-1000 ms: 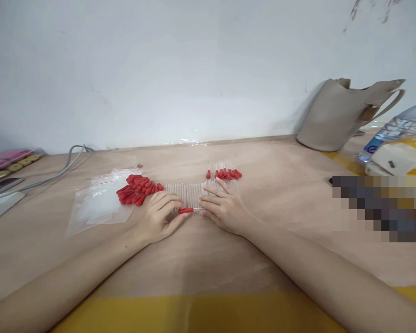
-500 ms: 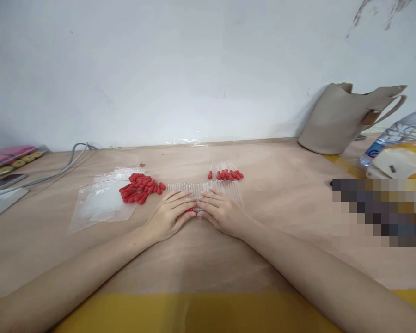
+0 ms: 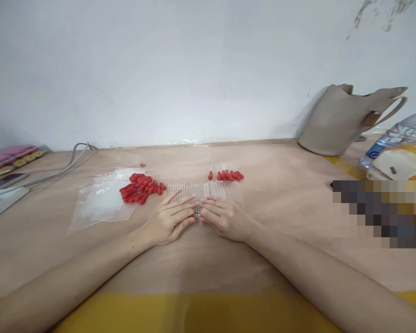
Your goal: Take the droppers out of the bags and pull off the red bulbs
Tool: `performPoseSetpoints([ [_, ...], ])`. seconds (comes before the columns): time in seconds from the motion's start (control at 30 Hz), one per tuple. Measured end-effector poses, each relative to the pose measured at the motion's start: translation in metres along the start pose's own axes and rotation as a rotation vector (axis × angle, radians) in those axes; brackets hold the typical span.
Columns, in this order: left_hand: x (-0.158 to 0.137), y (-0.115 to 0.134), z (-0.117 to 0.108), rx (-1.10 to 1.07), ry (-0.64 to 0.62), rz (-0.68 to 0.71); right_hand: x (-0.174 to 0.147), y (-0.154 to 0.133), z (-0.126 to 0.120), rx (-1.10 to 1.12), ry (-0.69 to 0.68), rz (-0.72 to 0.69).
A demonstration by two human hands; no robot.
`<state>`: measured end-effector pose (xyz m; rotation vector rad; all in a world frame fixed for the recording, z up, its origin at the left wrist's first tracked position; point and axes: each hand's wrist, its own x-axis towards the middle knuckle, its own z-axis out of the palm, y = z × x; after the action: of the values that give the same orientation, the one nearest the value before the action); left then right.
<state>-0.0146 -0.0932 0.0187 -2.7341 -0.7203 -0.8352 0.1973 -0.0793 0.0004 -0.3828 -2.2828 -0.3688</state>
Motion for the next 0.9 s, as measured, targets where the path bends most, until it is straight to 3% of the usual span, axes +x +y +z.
performPoseSetpoints([
  [0.6, -0.012, -0.002, -0.011, -0.026, -0.028, -0.018, -0.004, 0.003, -0.013, -0.052, 0.025, -0.086],
  [0.77, -0.022, -0.021, -0.028, 0.06, 0.163, -0.273, -0.01, 0.025, -0.02, -0.112, 0.097, 0.197],
  [0.9, -0.022, -0.048, -0.049, 0.172, 0.287, -0.495, -0.007, 0.029, -0.015, -0.264, 0.061, 0.384],
])
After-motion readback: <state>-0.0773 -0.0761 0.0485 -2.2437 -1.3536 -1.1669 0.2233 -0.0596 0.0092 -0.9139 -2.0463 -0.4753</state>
